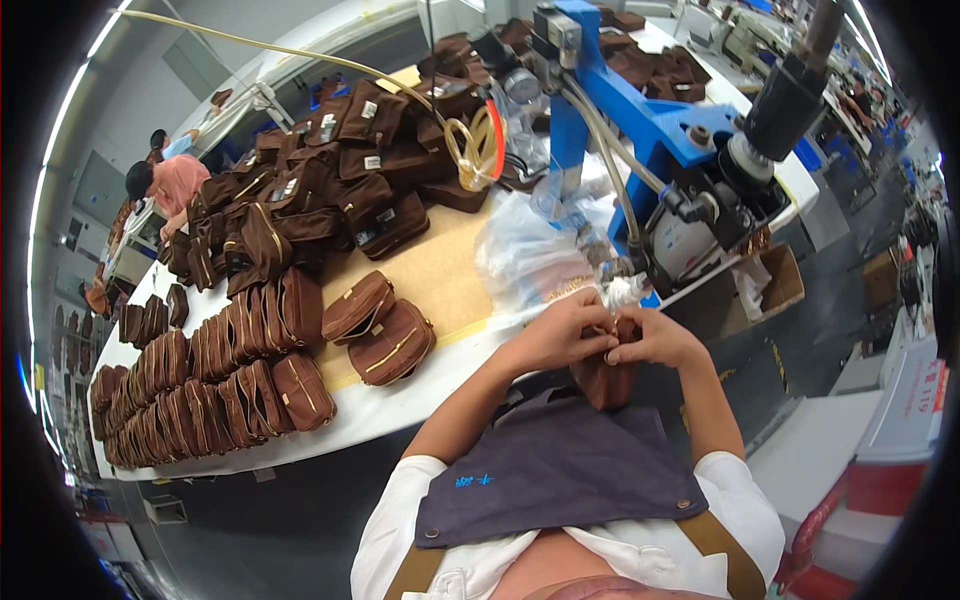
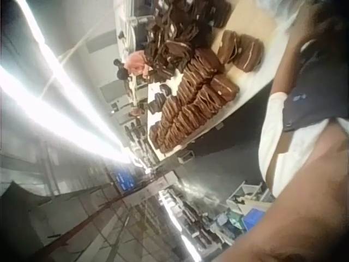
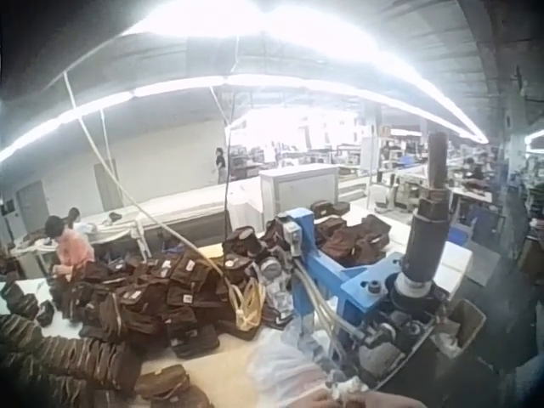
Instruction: Assembling leather pouches using a pneumatic pressing machine and manual manipulation.
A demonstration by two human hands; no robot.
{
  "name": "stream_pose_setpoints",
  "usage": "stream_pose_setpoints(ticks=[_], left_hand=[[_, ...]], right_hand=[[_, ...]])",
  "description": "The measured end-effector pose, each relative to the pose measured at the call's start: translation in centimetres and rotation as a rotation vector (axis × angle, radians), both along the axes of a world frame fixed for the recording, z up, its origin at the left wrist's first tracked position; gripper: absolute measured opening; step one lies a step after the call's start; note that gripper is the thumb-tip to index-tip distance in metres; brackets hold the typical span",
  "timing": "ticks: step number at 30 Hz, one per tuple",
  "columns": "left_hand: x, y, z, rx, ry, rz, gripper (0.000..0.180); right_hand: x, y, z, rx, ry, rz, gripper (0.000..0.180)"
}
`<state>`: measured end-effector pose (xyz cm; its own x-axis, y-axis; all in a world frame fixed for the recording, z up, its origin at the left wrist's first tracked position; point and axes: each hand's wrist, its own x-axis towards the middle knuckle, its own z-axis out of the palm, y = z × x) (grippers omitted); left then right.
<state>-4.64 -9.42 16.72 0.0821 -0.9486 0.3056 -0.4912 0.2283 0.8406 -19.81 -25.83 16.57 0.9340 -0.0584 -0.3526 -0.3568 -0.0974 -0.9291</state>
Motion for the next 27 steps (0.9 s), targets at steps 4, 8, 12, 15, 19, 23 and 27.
stream_pose_setpoints(ticks=[4, 8, 12, 15, 19, 23, 27], left_hand=[[-0.1, -1.7, -2.8, -0.03, 0.08, 0.041, 0.014], [-0.1, -2.9, -2.9, 0.22, 0.491, 0.013, 0.011], [-0.1, -4.3, -2.4, 0.257, 0.441, 0.048, 0.013], [0.2, -5.5, -3.3, 0.254, 0.405, 0.112, 0.014], [0.9, -6.6, -4.3, 0.271, 0.605, 0.204, 0.015], [0.4, -7.6, -3.7, 0.283, 0.84, 0.189, 0.015], [1.4, -8.4, -5.0, 0.225, 0.888, 0.12, 0.014]], right_hand=[[-0.9, -0.1, -0.2, -0.029, -0.052, -0.116, 0.034], [-1.4, -1.0, 0.1, -0.081, -0.113, -0.163, 0.032], [-1.7, -2.2, 0.5, -0.155, -0.059, -0.213, 0.04], [-1.5, -3.3, -1.1, -0.134, -0.075, -0.314, 0.045], [-0.1, -3.1, 0.3, -0.07, -0.109, -0.318, 0.046], [-0.6, -4.1, -0.4, 0.032, -0.063, -0.381, 0.043], [0.2, -3.1, 0.0, 0.15, -0.104, -0.431, 0.04]])
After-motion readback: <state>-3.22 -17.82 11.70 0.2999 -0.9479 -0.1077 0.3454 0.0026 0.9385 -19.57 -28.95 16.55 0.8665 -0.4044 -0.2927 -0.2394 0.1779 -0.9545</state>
